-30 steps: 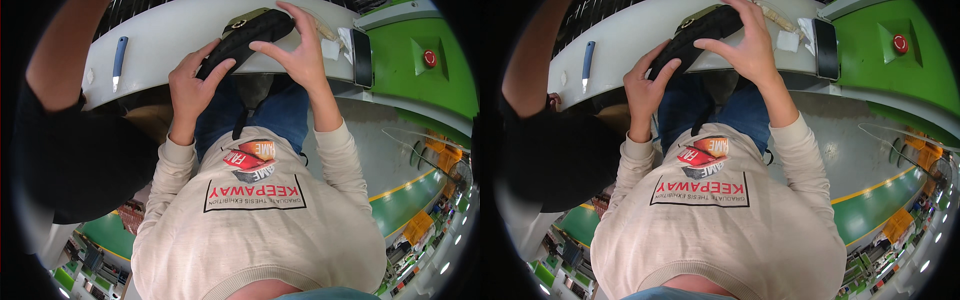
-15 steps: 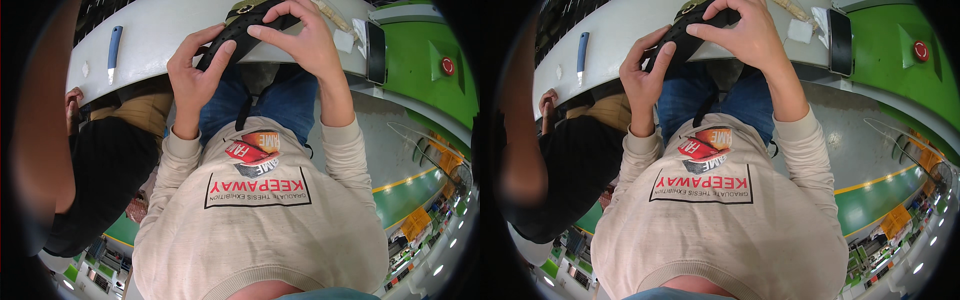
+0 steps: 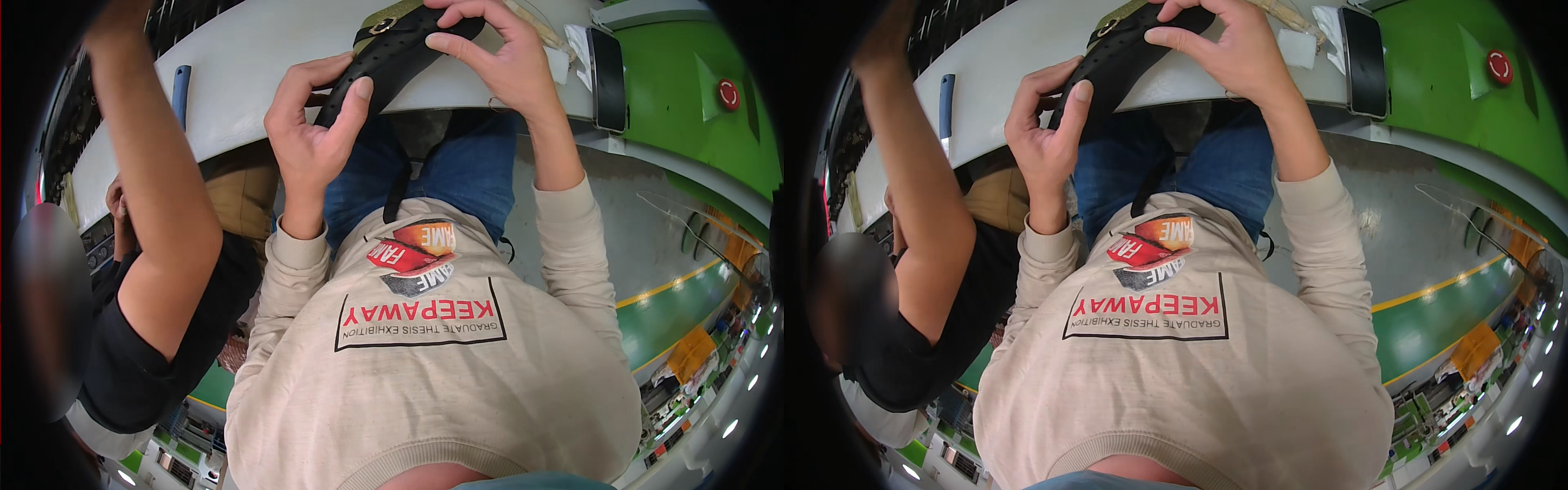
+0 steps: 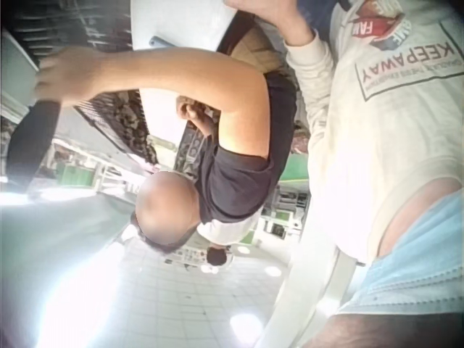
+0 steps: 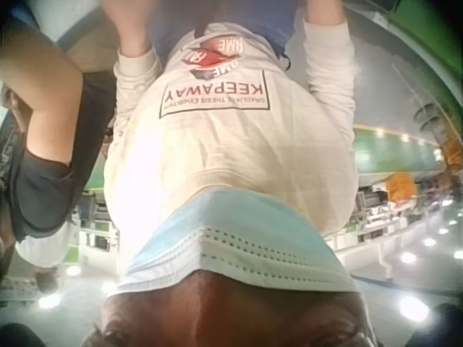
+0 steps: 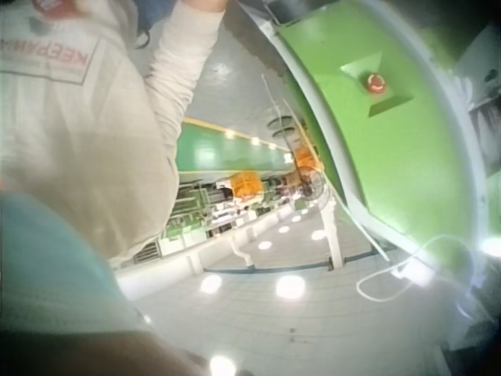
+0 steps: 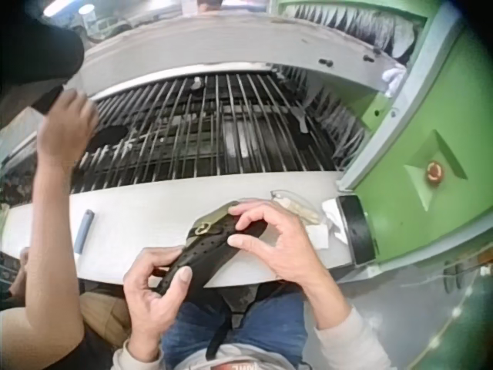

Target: The recorder is inspecting and assembling components of shoes at a factory workstation.

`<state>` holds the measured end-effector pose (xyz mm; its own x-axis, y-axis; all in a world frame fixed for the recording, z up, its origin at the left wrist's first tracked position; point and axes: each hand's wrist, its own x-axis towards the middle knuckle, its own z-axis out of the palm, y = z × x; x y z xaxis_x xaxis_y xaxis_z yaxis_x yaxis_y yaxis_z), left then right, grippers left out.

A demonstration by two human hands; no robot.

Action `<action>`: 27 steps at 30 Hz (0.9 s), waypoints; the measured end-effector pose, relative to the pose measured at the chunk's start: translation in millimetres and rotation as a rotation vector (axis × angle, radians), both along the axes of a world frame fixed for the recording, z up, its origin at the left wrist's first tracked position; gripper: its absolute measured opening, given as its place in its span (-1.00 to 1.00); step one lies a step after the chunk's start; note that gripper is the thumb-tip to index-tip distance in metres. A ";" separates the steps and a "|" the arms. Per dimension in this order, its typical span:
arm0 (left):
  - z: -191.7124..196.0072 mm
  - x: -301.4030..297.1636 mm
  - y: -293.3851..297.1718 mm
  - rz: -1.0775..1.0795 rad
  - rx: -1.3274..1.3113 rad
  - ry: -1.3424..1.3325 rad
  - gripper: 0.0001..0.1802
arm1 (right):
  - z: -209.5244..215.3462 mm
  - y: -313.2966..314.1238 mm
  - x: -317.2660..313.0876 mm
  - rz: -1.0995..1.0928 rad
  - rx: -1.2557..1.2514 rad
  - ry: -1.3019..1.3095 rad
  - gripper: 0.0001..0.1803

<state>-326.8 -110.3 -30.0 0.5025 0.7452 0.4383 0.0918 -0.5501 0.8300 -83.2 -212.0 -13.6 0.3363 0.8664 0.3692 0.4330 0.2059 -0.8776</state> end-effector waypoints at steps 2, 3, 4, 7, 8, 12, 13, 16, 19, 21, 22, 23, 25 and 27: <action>-1.6 1.8 0.8 -0.009 0.003 -0.006 -0.71 | -34.4 12.4 6.0 0.044 0.250 0.018 -0.71; -3.0 1.6 0.9 -0.004 0.015 -0.006 -0.72 | -42.8 18.9 5.1 0.099 0.502 0.037 -0.71; -3.4 2.1 1.0 0.001 0.028 -0.006 -0.73 | -49.0 19.3 6.6 0.096 0.504 0.036 -0.71; -0.3 1.9 -0.7 0.013 0.012 0.017 -0.75 | -41.9 16.7 1.2 0.053 0.533 0.030 -0.69; -0.6 -0.2 0.0 0.016 0.016 0.021 -0.75 | -22.9 10.3 -7.3 -0.029 0.317 0.009 -0.69; -6.2 1.0 1.9 0.002 -0.009 -0.023 -0.76 | -15.8 3.8 -4.0 -0.100 0.132 0.004 -0.64; -7.7 0.8 2.1 -0.003 -0.028 -0.032 -0.75 | -14.9 1.7 2.7 -0.114 0.136 0.001 -0.64; -11.4 -7.0 -0.6 0.024 -0.109 0.003 -0.73 | -9.0 -7.5 23.7 -0.011 0.053 0.040 -0.61; -12.8 -14.0 -7.5 0.011 -0.173 -0.024 -0.73 | 1.2 -14.2 38.0 0.096 0.023 0.034 -0.55; -11.8 -14.7 -7.4 0.022 -0.152 -0.049 -0.73 | 8.6 -12.6 36.3 0.090 0.019 0.009 -0.57; -12.0 -15.7 -6.6 0.018 -0.154 -0.045 -0.73 | 9.8 -12.1 35.0 0.090 0.016 -0.019 -0.59; -12.4 -14.8 -5.3 0.018 -0.088 -0.032 -0.72 | 2.9 -10.4 39.6 0.084 0.016 -0.020 -0.59; -13.5 -9.0 -3.8 0.006 -0.025 -0.024 -0.72 | -19.0 -5.3 52.9 0.198 0.303 -0.096 -0.63; -11.9 -11.8 -4.2 0.004 -0.032 -0.001 -0.72 | 4.2 -8.0 50.8 0.179 0.114 -0.074 -0.60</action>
<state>-338.6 -114.5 -41.9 0.4993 0.7607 0.4147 0.0935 -0.5231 0.8471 -32.4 -219.9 -9.4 0.1494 0.8610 0.4862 0.4426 0.3815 -0.8115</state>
